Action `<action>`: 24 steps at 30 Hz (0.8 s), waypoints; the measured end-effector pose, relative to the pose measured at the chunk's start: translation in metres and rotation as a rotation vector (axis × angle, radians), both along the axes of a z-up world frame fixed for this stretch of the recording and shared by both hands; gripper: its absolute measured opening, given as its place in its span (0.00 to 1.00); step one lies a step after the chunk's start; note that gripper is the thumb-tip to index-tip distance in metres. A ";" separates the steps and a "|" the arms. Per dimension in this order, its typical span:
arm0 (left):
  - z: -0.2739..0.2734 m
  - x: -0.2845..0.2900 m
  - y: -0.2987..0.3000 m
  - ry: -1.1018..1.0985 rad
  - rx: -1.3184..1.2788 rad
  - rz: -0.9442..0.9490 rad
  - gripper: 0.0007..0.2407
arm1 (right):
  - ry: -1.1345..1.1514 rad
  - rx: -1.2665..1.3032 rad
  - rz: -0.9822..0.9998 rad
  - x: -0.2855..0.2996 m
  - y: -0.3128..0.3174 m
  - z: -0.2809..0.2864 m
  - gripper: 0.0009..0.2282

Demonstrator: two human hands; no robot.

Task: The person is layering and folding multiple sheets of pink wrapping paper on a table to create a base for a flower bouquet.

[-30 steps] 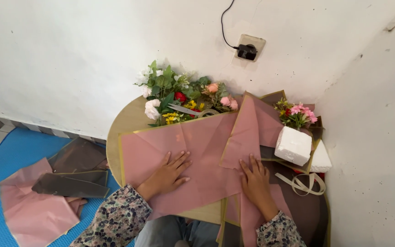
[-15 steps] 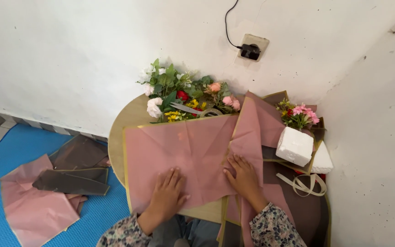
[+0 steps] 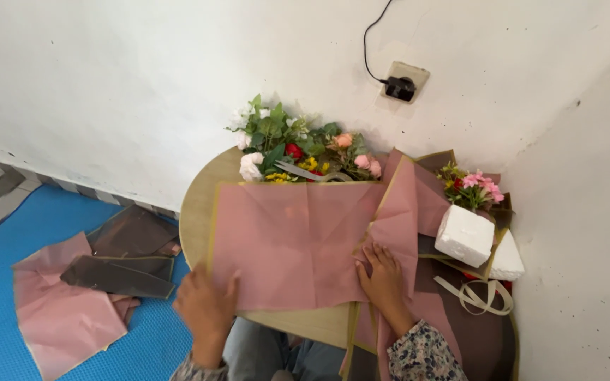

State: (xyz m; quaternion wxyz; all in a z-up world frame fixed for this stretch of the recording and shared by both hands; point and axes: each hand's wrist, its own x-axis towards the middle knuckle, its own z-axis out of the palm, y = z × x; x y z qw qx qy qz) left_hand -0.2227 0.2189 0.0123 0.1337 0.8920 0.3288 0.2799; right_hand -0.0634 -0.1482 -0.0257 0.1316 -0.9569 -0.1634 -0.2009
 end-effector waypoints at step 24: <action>-0.012 0.034 -0.140 -0.685 -0.307 -0.744 0.17 | -0.090 0.341 0.031 -0.012 0.018 0.023 0.07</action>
